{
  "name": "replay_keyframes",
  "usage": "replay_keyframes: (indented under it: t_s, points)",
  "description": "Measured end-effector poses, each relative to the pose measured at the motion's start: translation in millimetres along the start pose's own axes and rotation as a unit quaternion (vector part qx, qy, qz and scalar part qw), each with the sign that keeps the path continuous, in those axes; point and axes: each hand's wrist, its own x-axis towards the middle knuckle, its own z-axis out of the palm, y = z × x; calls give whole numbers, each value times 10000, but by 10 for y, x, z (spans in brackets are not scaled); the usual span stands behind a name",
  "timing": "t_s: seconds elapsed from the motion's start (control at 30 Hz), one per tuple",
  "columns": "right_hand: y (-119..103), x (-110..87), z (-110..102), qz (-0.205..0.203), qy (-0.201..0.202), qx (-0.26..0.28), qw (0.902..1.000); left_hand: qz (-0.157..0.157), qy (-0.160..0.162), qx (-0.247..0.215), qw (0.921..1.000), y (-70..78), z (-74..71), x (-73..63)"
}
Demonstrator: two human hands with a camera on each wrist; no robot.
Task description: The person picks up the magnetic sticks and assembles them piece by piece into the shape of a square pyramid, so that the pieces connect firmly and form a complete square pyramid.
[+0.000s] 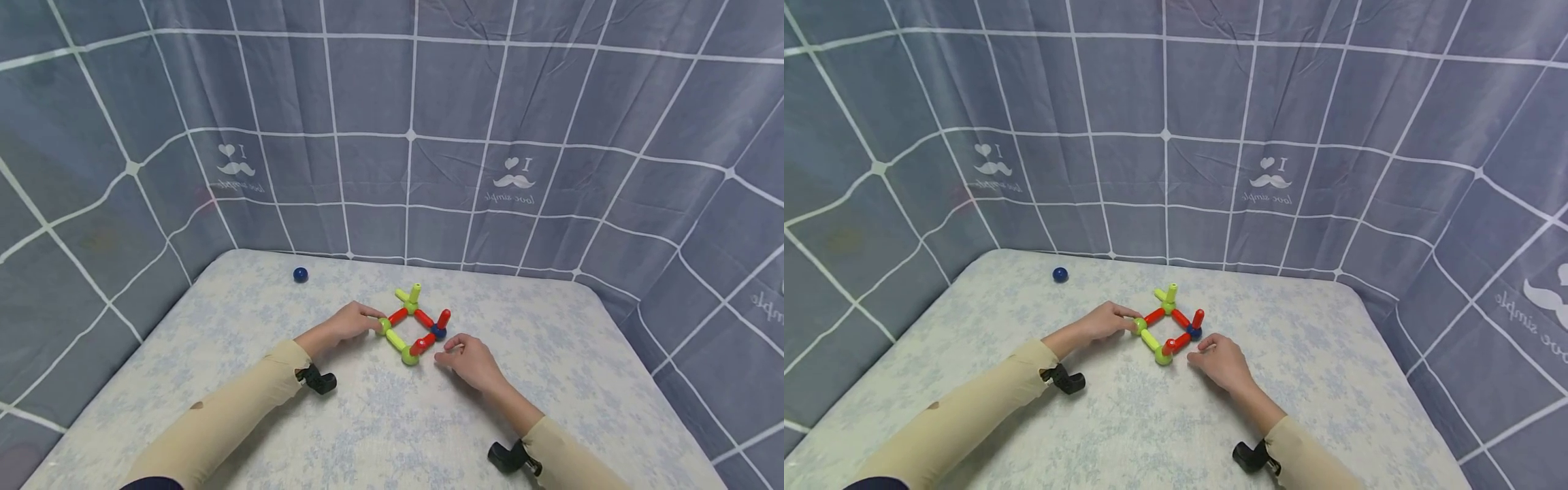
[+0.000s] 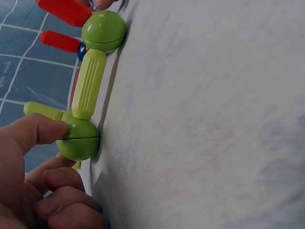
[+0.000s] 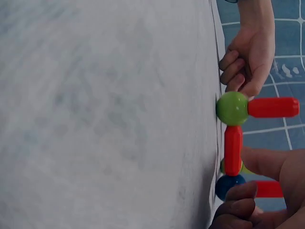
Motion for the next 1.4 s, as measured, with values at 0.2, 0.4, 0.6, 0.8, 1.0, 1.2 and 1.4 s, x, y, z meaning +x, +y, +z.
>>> replay_keyframes:
  t_s: [0.2, 0.4, 0.6, 0.8, 1.0, 1.2, 1.4]
  points:
    - [65, 113, -54, 135, 233, 275, 9993, 0, -214, -11, 9998, 39, -18, 91]
    - [93, 179, -47, 24, 42, 445, 9990, 60, -355, -28, 9993, 57, -24, 134]
    - [91, 187, -37, -26, 20, 461, 9989, 151, -528, -173, 9983, 41, -51, 152]
    - [92, 169, -14, -126, -44, 496, 9987, 245, -629, -65, 9977, 23, -62, 203]
    - [96, 164, -11, -238, 29, 365, 9990, 496, 1, 218, 9985, 77, -50, 315]
    - [111, 172, -5, -237, 82, 195, 9995, 981, 278, 251, 9945, 126, 8, 527]
    - [112, 174, 18, -240, 148, 145, 9995, 1393, -91, 291, 9898, 194, 81, 703]
